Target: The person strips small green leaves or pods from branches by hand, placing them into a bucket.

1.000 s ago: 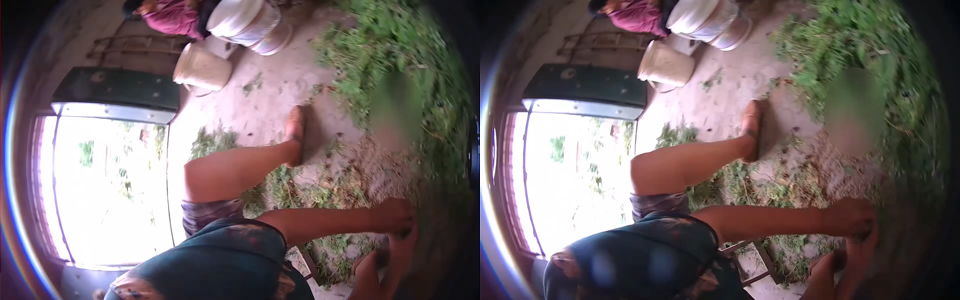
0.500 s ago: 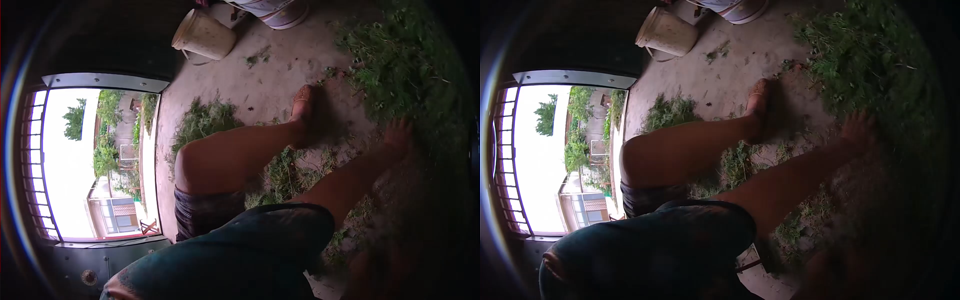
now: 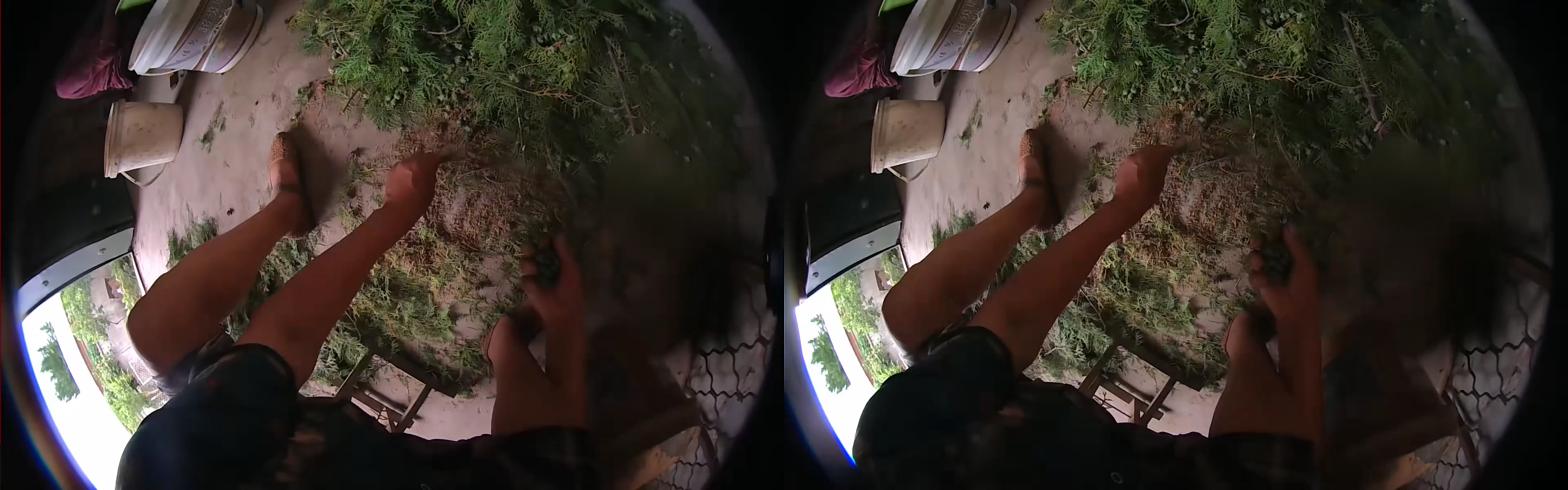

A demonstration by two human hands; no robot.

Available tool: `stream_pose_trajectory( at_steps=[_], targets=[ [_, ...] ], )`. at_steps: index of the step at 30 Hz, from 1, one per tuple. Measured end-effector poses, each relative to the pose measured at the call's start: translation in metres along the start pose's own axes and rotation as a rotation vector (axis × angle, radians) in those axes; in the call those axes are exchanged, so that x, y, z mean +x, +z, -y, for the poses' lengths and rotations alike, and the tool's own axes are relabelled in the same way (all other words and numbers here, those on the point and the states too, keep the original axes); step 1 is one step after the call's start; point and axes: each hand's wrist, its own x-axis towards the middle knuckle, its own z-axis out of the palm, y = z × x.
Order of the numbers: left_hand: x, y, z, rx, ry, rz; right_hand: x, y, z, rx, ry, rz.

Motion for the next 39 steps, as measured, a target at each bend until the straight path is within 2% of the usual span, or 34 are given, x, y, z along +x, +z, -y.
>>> stream_pose_trajectory(
  at_steps=[2, 3, 8, 10, 11, 15, 17, 19, 20, 22, 24, 27, 28, 30, 32, 34, 36, 37, 39],
  targets=[
    [0.018, -0.004, -0.012, -0.044, -0.019, -0.249, -0.002, -0.002, -0.001, -0.008, -0.026, 0.05],
    [0.023, -0.007, -0.016, -0.035, -0.116, -0.12, -0.004, 0.001, 0.0, -0.011, -0.012, 0.08],
    [0.02, 0.008, -0.007, -0.013, -0.131, -0.05, -0.009, 0.005, 0.004, -0.059, -0.042, 0.135],
    [0.017, 0.005, -0.01, -0.125, -0.155, -0.215, -0.011, 0.003, 0.005, -0.028, -0.022, 0.153],
    [0.01, 0.004, -0.012, -0.076, -0.163, -0.252, -0.011, 0.003, 0.005, -0.025, -0.029, 0.151],
    [0.014, -0.004, -0.029, -0.044, -0.037, -0.302, -0.014, 0.009, 0.003, -0.049, -0.067, 0.11],
    [0.027, 0.0, -0.043, 0.036, -0.021, -0.183, -0.017, 0.014, 0.001, -0.056, -0.087, 0.105],
    [0.039, 0.01, -0.048, 0.136, -0.008, -0.112, -0.024, 0.023, 0.0, -0.299, -0.149, 0.007],
    [0.045, 0.014, -0.05, 0.238, 0.002, -0.037, -0.027, 0.029, -0.002, -0.301, -0.156, 0.003],
    [0.046, 0.019, -0.048, 0.223, 0.066, -0.106, -0.031, 0.036, -0.004, -0.429, -0.148, -0.042],
    [0.041, 0.017, -0.053, -0.029, 0.009, -0.227, -0.03, 0.031, -0.003, -0.381, -0.137, -0.02],
    [0.003, -0.023, -0.107, -0.377, 0.193, -0.229, -0.013, 0.015, -0.007, -0.235, -0.096, -0.022],
    [-0.013, -0.032, -0.124, -0.4, 0.356, -0.215, -0.008, 0.013, -0.009, -0.141, -0.061, -0.063],
    [-0.034, -0.045, -0.143, -0.411, 0.532, -0.03, -0.006, 0.022, -0.013, -0.088, -0.062, -0.118],
    [-0.03, -0.042, -0.13, -0.372, 0.403, -0.08, -0.006, 0.022, -0.012, -0.04, -0.067, -0.178],
    [-0.005, -0.038, -0.106, -0.382, 0.031, -0.123, -0.004, 0.012, -0.011, 0.106, 0.011, 0.026],
    [0.029, -0.021, -0.057, -0.255, 0.039, -0.218, -0.006, 0.008, -0.01, 0.105, -0.006, 0.079],
    [0.04, -0.02, -0.054, -0.256, 0.04, -0.215, -0.007, 0.006, -0.01, 0.099, -0.021, 0.133],
    [0.058, -0.016, -0.049, 0.004, -0.076, -0.215, -0.008, 0.004, -0.009, 0.093, -0.013, 0.113]
  ],
)
